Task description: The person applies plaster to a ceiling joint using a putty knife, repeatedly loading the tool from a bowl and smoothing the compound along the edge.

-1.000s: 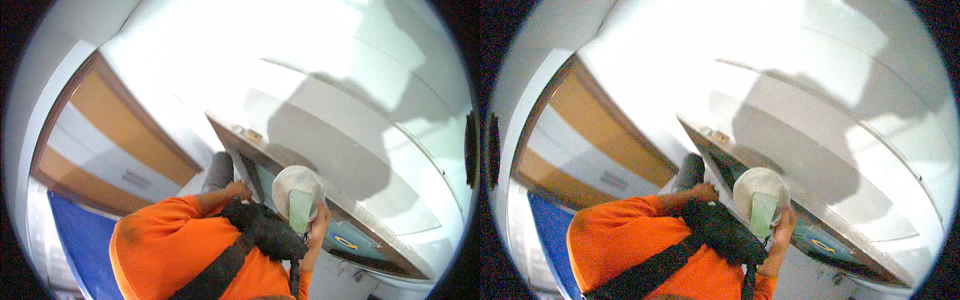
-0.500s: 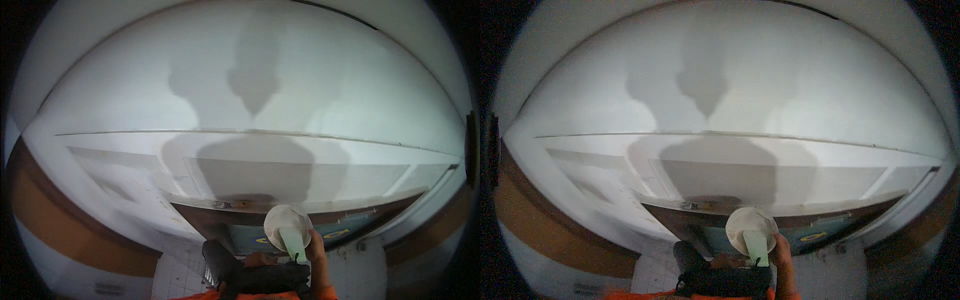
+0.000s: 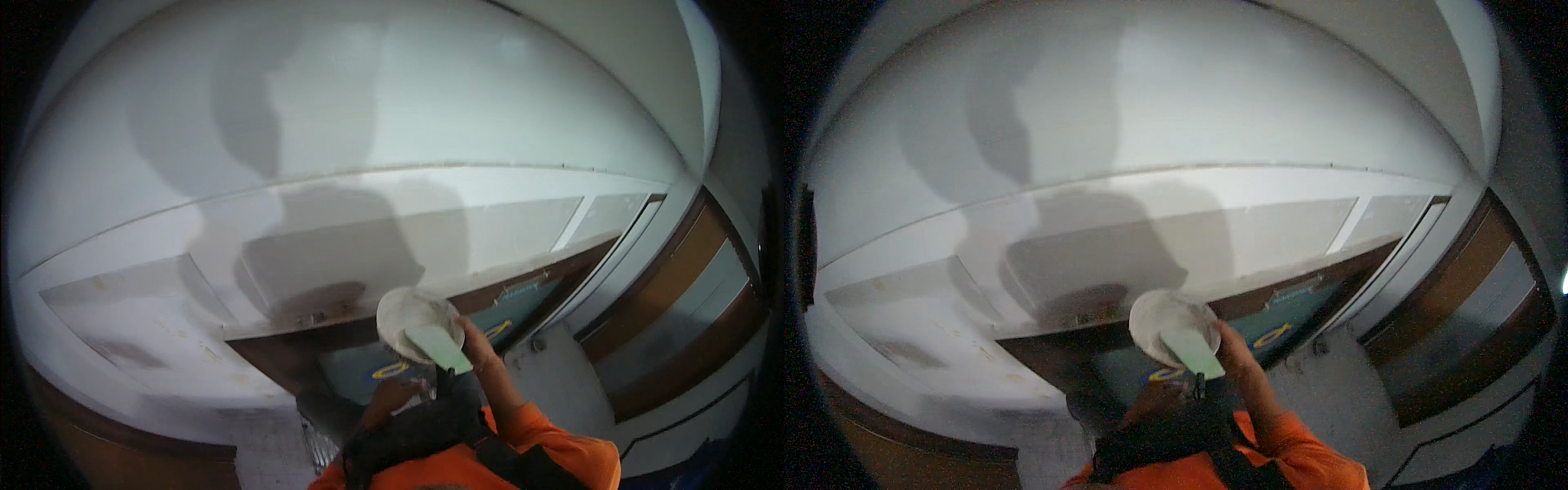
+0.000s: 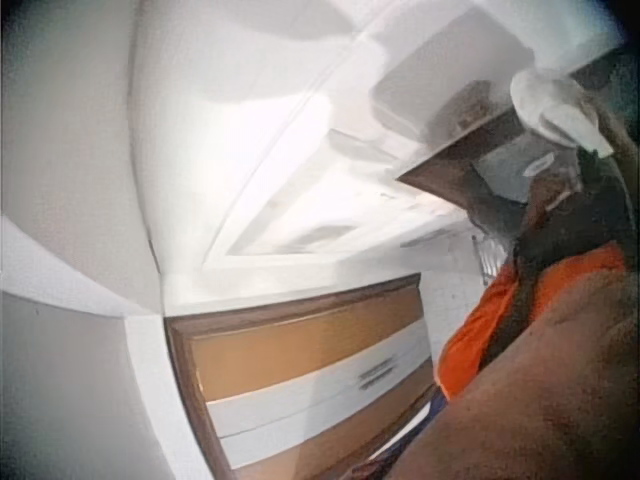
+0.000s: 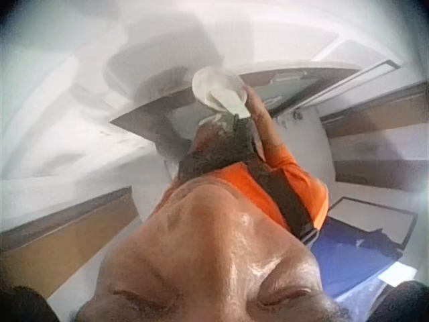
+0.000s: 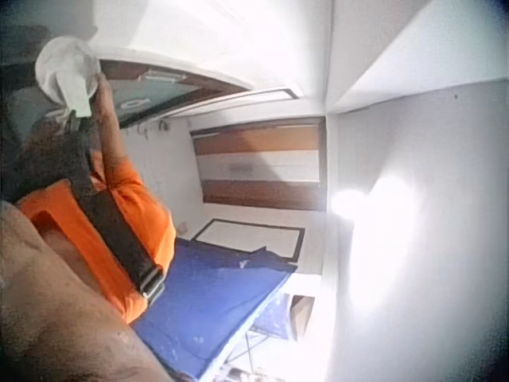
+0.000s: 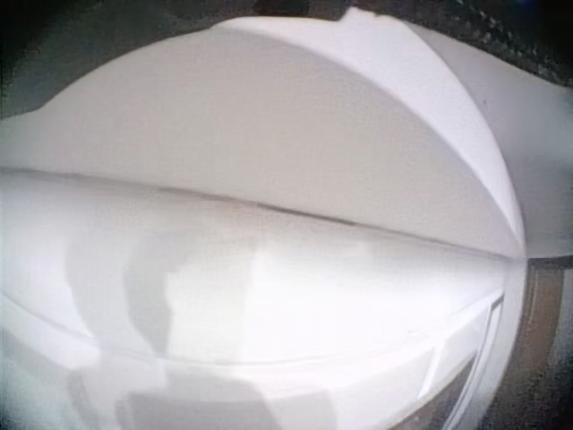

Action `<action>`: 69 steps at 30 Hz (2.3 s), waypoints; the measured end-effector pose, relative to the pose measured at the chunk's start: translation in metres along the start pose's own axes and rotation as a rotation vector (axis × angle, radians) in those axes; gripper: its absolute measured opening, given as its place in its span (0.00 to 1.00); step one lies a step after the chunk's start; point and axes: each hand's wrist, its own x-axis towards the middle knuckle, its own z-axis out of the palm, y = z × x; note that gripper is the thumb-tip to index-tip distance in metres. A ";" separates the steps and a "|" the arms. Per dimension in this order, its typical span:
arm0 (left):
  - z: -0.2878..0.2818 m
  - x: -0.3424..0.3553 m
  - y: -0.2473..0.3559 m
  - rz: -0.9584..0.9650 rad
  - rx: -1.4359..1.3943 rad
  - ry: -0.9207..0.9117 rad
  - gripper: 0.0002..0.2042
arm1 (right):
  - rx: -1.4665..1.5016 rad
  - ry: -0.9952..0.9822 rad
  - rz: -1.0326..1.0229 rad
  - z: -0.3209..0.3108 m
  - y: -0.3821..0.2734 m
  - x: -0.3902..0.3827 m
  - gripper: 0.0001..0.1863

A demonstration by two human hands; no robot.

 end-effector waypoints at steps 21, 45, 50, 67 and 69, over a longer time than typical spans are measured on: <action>0.028 0.020 -0.054 0.113 0.033 -0.097 0.40 | -0.049 0.144 -0.058 0.024 -0.039 -0.005 0.28; -0.095 -0.071 0.099 0.075 -1.550 0.434 0.31 | -0.523 -0.189 -0.222 -0.002 -0.070 0.054 0.21; -0.079 -0.064 0.084 0.162 -1.555 0.499 0.30 | -1.088 -0.403 -0.775 -0.031 -0.093 0.015 0.28; -0.080 -0.059 0.073 0.224 -1.642 0.371 0.32 | -1.086 -0.580 -1.001 0.057 -0.091 0.036 0.18; -0.077 -0.056 0.071 0.272 -1.673 0.353 0.32 | -1.170 -0.620 -0.959 0.068 -0.085 0.044 0.18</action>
